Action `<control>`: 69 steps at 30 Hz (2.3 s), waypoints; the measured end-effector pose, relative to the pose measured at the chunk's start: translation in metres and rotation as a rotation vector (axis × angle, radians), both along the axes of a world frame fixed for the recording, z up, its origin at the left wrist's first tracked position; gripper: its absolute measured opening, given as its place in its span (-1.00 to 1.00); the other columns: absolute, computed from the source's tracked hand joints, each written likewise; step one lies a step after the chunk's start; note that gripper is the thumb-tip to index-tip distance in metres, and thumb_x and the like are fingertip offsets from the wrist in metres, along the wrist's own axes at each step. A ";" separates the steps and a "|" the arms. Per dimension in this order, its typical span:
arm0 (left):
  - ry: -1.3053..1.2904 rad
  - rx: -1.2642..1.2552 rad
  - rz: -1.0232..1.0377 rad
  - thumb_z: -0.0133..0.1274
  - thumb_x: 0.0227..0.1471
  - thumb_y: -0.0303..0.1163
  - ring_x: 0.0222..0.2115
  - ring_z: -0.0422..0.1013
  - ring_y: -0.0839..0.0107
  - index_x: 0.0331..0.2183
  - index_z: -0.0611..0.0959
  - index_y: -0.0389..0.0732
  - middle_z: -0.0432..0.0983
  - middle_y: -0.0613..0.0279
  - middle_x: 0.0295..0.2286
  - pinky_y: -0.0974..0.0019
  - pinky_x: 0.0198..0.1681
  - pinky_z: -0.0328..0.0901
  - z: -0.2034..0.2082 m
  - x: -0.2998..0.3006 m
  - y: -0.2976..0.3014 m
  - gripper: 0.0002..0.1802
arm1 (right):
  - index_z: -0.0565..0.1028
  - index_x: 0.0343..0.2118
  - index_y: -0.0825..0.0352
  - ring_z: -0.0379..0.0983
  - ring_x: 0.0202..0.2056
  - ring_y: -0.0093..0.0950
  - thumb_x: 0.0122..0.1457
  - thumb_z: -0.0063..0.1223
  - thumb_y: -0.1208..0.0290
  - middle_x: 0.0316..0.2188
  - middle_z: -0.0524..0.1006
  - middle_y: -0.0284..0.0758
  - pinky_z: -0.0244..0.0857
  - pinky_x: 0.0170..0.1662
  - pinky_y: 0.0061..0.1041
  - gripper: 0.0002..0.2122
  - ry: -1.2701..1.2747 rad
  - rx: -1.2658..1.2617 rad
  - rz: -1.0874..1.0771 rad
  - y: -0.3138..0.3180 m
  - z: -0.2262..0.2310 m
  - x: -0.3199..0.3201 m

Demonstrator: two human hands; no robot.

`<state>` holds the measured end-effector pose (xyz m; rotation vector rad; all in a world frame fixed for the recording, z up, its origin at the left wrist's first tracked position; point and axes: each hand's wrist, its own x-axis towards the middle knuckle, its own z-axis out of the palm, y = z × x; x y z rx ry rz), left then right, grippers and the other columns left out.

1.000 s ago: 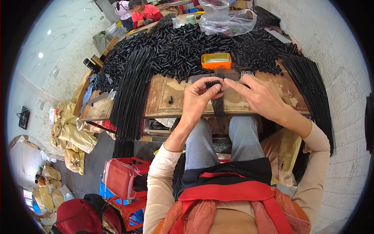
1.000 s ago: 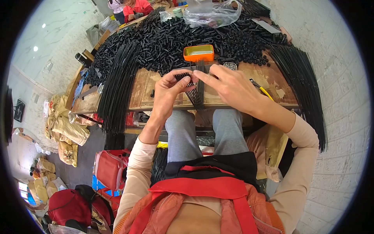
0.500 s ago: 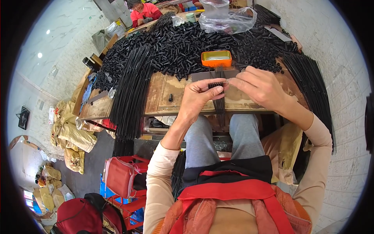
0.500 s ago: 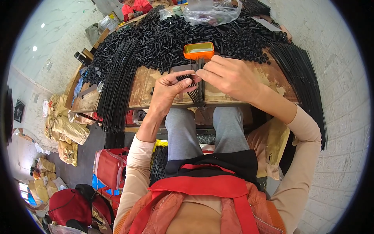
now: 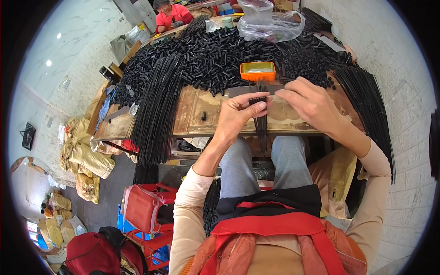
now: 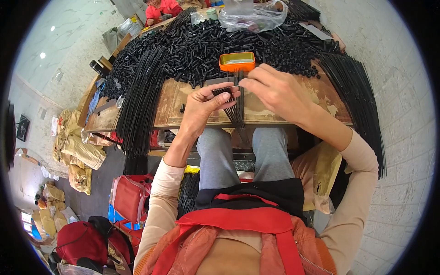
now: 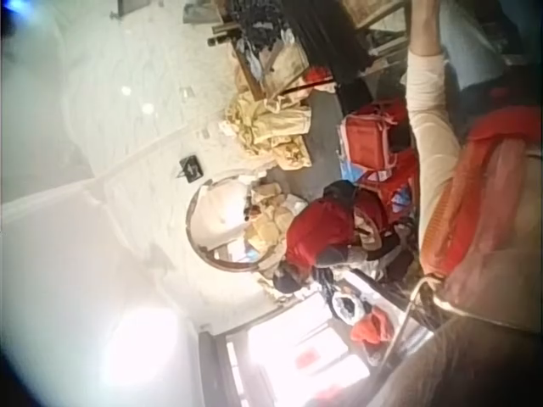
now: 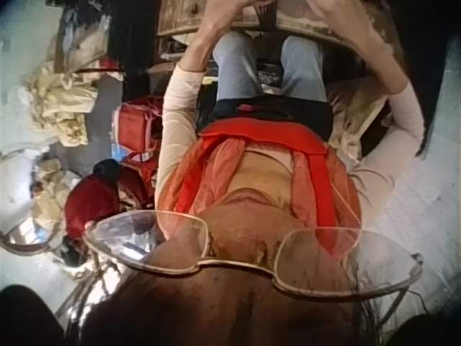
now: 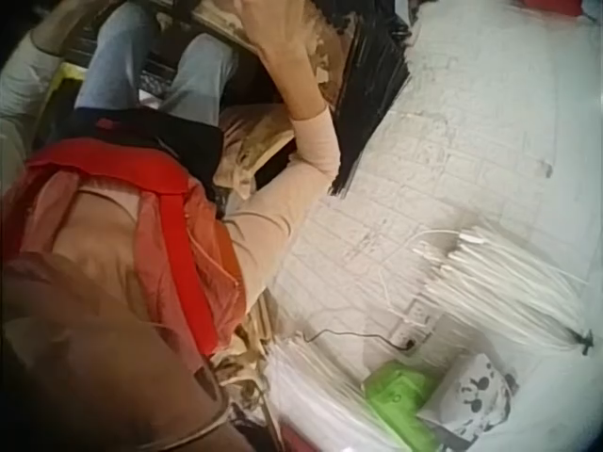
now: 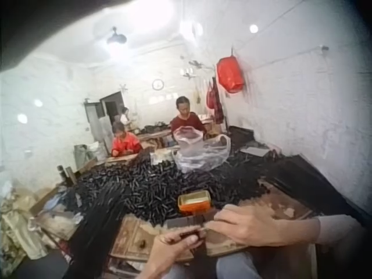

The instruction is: Assembling brushes by trimming bundles of bristles with a tool and inserting them into a frame.

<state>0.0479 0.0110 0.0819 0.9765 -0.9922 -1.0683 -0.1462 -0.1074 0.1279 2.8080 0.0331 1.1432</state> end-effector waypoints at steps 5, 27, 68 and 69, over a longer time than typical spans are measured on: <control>-0.050 0.020 -0.003 0.21 0.02 -0.47 -0.12 0.51 0.23 -0.04 0.59 -0.29 0.57 0.01 -0.16 0.24 -0.02 0.44 -0.014 0.007 -0.002 -0.58 | 0.55 -0.20 0.37 0.49 -0.31 -0.31 -0.04 0.12 0.65 -0.32 0.51 -0.24 0.41 -0.29 -0.43 -0.72 -0.068 0.060 0.189 0.005 0.000 0.022; -1.513 -0.118 -0.031 0.23 -0.12 -0.02 0.30 -0.14 -0.05 0.28 0.15 0.00 -0.14 -0.08 0.29 -0.04 0.30 -0.12 -0.116 0.024 -0.041 -0.01 | 0.63 -0.42 0.34 0.55 -0.36 -0.11 0.00 0.07 0.41 -0.47 0.58 -0.10 0.42 -0.22 -0.23 -0.84 0.551 0.343 -0.369 -0.233 -0.137 0.181; -1.254 -0.489 0.215 0.45 -0.60 -0.01 0.28 -0.12 -0.19 -0.04 0.52 -0.11 0.01 -0.15 0.24 -0.25 0.24 -0.06 -0.179 0.034 -0.051 -0.05 | 0.48 -0.46 0.37 0.35 -0.47 -0.59 0.04 0.07 0.58 -0.55 0.43 -0.35 0.27 -0.35 -0.58 -0.98 0.302 0.957 0.076 -0.136 -0.165 0.104; -1.279 -0.556 0.211 0.44 -0.66 0.06 0.27 -0.12 -0.22 -0.10 0.56 -0.11 0.03 -0.21 0.22 -0.31 0.22 -0.09 -0.184 0.027 -0.068 -0.05 | 0.46 -0.43 0.36 0.33 -0.44 -0.62 0.08 0.06 0.57 -0.52 0.41 -0.38 0.26 -0.32 -0.60 -0.98 0.290 0.906 0.077 -0.142 -0.157 0.090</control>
